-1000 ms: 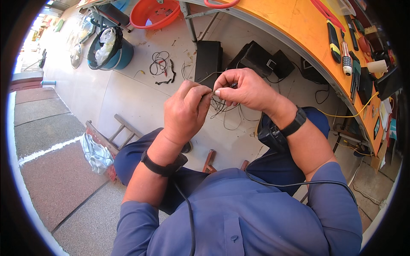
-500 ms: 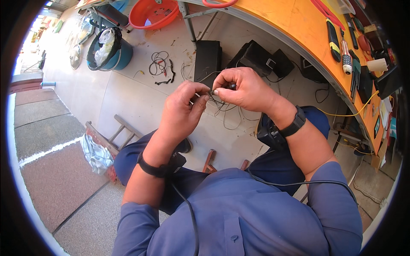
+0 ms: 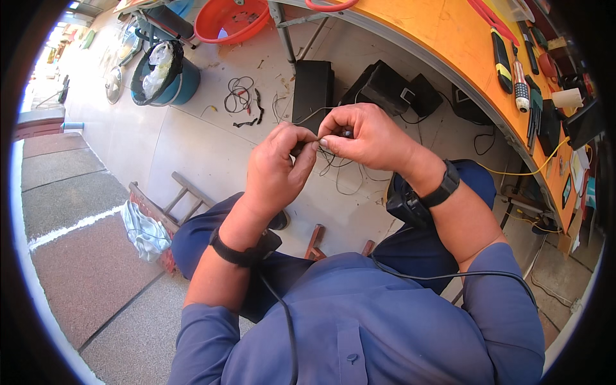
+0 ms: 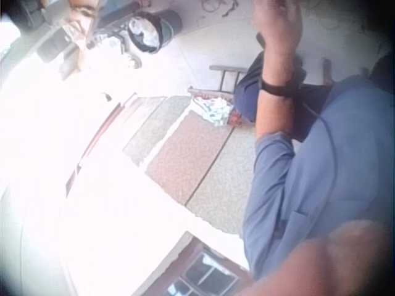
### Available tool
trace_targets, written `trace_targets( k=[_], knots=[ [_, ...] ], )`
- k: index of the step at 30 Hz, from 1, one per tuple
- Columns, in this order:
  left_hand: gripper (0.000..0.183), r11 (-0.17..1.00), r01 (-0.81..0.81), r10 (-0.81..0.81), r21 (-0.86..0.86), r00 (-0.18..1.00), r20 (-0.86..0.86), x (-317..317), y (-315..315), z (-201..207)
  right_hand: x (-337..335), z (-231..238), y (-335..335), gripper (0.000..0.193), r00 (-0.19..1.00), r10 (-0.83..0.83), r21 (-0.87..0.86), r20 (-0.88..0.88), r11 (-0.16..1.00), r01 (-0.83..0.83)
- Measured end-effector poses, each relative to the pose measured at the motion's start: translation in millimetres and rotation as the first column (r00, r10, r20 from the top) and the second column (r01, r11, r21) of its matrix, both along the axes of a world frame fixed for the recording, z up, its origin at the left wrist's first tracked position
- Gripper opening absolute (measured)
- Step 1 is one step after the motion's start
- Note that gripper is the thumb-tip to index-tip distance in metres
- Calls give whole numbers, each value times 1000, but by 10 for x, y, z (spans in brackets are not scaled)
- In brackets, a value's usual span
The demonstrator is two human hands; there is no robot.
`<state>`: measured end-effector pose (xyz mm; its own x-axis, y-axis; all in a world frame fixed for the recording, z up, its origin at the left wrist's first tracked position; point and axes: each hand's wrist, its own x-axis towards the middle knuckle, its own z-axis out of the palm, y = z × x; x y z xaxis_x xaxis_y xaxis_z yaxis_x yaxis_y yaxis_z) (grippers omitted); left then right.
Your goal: The person twists two thin wires together, then wraps the joint with black electrical tape. They continue to wrap additional tape around the connection, adjusting the wires and tape as needed.
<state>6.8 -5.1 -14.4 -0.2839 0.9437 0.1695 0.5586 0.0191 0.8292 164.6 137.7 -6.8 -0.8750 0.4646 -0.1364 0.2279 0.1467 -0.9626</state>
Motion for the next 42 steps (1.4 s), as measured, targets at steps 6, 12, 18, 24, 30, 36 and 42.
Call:
trace_targets(
  k=[6, 12, 18, 24, 30, 36, 42],
  knots=[
    [8, 929, 5, 262, -369, 694, 671, 33, 8, 34, -10, 12, -57, 11, 996, 6, 329, -85, 944, 22],
    [9, 931, 13, 270, -365, 646, 714, 31, 25, 50, 2, -24, -28, 12, 996, 14, 297, -84, 955, 12],
    [13, 997, -53, 49, 47, 995, 92, 56, 9, 37, 2, -51, -12, 15, 999, -37, -354, 20, 934, 42],
    [20, 963, 107, -26, 248, 950, -310, -23, 35, 41, 26, -3, 67, 11, 994, 85, -477, 71, 878, -41],
    [16, 967, 144, -68, 210, 941, -333, -30, 25, 27, 44, -4, 84, 10, 990, 120, -428, 72, 900, -78],
    [13, 986, 135, -101, 95, 949, -300, -41, 12, 0, 4, -38, 22, 15, 996, 38, -71, 78, 997, -32],
    [13, 990, 137, -127, 28, 963, -239, -41, 1, 13, 16, 13, 8, 16, 998, 52, 179, 46, 982, -59]
  ],
)
